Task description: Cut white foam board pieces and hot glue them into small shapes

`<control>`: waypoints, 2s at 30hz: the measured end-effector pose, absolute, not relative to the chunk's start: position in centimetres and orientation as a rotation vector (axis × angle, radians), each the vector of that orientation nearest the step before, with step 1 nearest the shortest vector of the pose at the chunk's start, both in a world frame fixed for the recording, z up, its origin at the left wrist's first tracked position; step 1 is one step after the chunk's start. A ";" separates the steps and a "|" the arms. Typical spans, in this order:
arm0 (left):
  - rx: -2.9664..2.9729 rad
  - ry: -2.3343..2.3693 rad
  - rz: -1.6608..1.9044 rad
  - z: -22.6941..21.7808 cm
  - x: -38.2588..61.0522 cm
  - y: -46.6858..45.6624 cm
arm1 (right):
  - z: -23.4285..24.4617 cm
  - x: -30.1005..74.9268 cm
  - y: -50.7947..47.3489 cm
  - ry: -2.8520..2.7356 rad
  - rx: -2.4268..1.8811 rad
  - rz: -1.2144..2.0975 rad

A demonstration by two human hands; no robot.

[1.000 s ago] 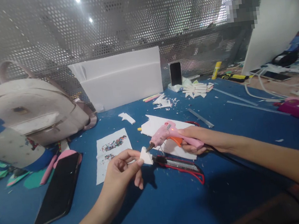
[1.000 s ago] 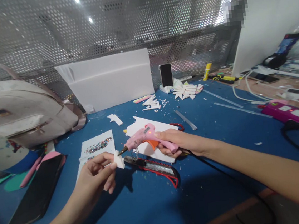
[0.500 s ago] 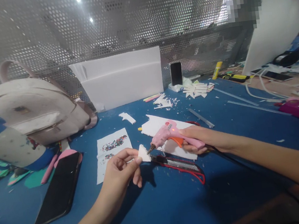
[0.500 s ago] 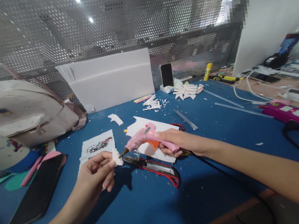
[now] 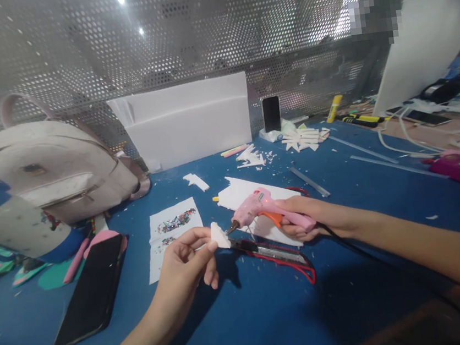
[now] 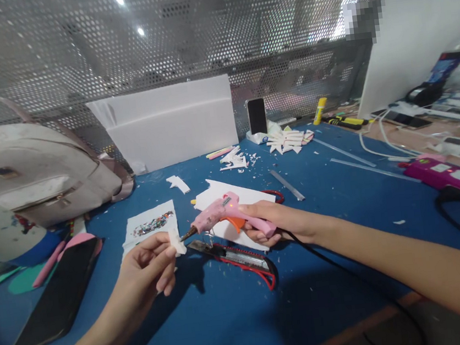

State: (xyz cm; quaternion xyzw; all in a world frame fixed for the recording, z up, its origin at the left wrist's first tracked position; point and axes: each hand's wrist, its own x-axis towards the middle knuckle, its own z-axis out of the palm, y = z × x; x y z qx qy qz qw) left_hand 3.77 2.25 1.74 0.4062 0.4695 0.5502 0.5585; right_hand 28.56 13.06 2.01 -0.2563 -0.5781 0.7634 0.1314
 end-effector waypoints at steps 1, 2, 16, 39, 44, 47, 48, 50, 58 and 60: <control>0.959 1.098 1.299 1.7 3.8 2.3 | 2.1 28.5 13.0 -1.693 -0.756 2.203; 0.959 1.088 1.301 1.7 3.7 2.3 | 2.1 28.4 13.0 -1.709 -0.774 2.187; 0.948 1.085 1.283 1.2 3.5 2.3 | 1.5 28.6 13.2 -1.681 -0.757 2.163; 1.118 1.338 1.391 1.9 3.5 2.1 | 1.4 29.5 14.1 -1.400 -0.716 2.205; 1.091 1.414 1.399 1.5 3.5 2.5 | 1.0 29.5 14.2 -1.364 -0.708 2.199; 1.127 1.412 1.388 1.1 3.4 2.6 | 1.4 29.2 13.6 -1.433 -0.728 2.228; 1.141 1.411 1.386 1.0 3.3 2.6 | 1.6 29.1 13.4 -1.468 -0.738 2.221; 1.163 1.414 1.383 0.8 3.3 2.5 | 2.0 28.9 12.9 -1.549 -0.753 2.183; 1.285 1.307 1.317 1.2 3.4 2.1 | 1.5 29.2 12.7 -1.693 -0.777 2.138; 1.284 1.295 1.308 1.4 3.4 2.1 | 1.5 29.2 12.6 -1.720 -0.774 2.125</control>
